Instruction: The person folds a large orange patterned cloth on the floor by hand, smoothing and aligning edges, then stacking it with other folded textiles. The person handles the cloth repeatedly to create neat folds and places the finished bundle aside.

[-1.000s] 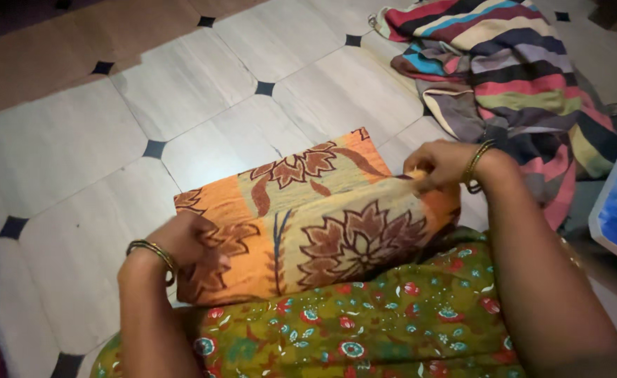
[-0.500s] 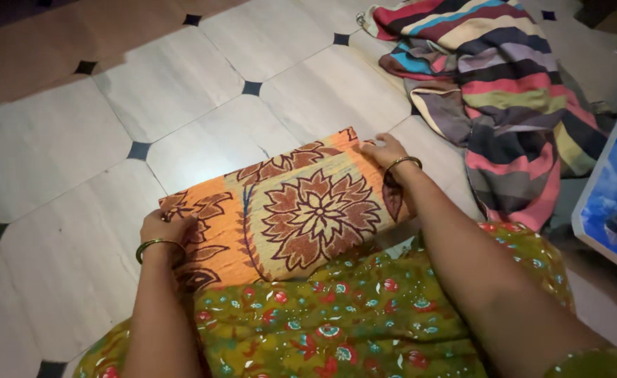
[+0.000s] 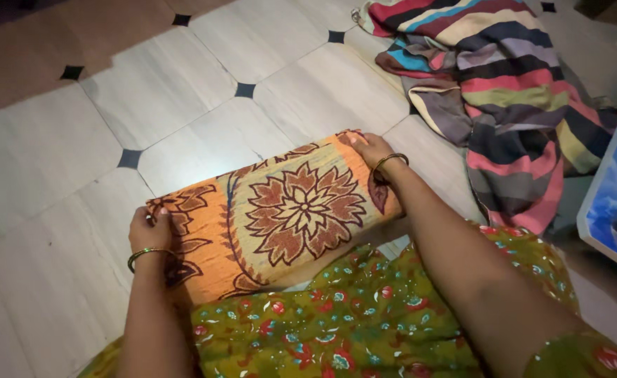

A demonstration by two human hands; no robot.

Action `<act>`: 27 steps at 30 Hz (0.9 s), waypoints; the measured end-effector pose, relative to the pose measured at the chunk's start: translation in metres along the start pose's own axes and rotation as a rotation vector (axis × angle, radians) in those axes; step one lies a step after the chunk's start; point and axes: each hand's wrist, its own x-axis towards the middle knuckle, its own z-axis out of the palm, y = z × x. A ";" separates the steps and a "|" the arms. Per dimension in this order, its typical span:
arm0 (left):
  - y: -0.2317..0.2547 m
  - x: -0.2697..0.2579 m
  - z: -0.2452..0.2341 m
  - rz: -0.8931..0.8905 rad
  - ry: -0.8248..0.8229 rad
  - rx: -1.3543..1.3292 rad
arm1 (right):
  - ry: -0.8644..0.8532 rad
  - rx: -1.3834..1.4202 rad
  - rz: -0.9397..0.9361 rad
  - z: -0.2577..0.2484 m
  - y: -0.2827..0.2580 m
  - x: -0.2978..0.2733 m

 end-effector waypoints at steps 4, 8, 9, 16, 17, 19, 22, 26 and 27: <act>0.035 -0.012 -0.010 -0.096 0.093 -0.027 | 0.072 -0.146 -0.180 -0.002 0.006 0.002; 0.067 -0.011 -0.016 0.195 0.320 -0.313 | 0.208 -0.140 -0.330 0.001 -0.010 -0.005; 0.068 -0.009 -0.015 0.303 0.356 -0.423 | 0.244 -0.166 -0.345 0.002 -0.014 -0.005; 0.012 0.011 0.002 0.063 0.385 -0.174 | 0.266 -0.173 -0.343 0.000 0.001 0.013; 0.006 0.009 0.005 -0.041 0.343 -0.119 | 0.237 -0.235 -0.271 0.002 0.009 0.015; 0.005 0.002 0.008 -0.182 0.295 -0.109 | 0.200 -0.320 -0.157 0.002 0.020 0.019; 0.023 -0.006 0.000 -0.388 0.073 -0.137 | 0.130 -0.311 -0.035 -0.008 0.023 0.018; 0.052 -0.009 -0.013 -0.123 0.138 -0.092 | 0.063 -0.269 -0.213 -0.014 0.003 0.013; 0.055 -0.009 -0.013 -0.045 0.197 -0.191 | 0.070 -0.247 -0.319 -0.015 -0.001 0.012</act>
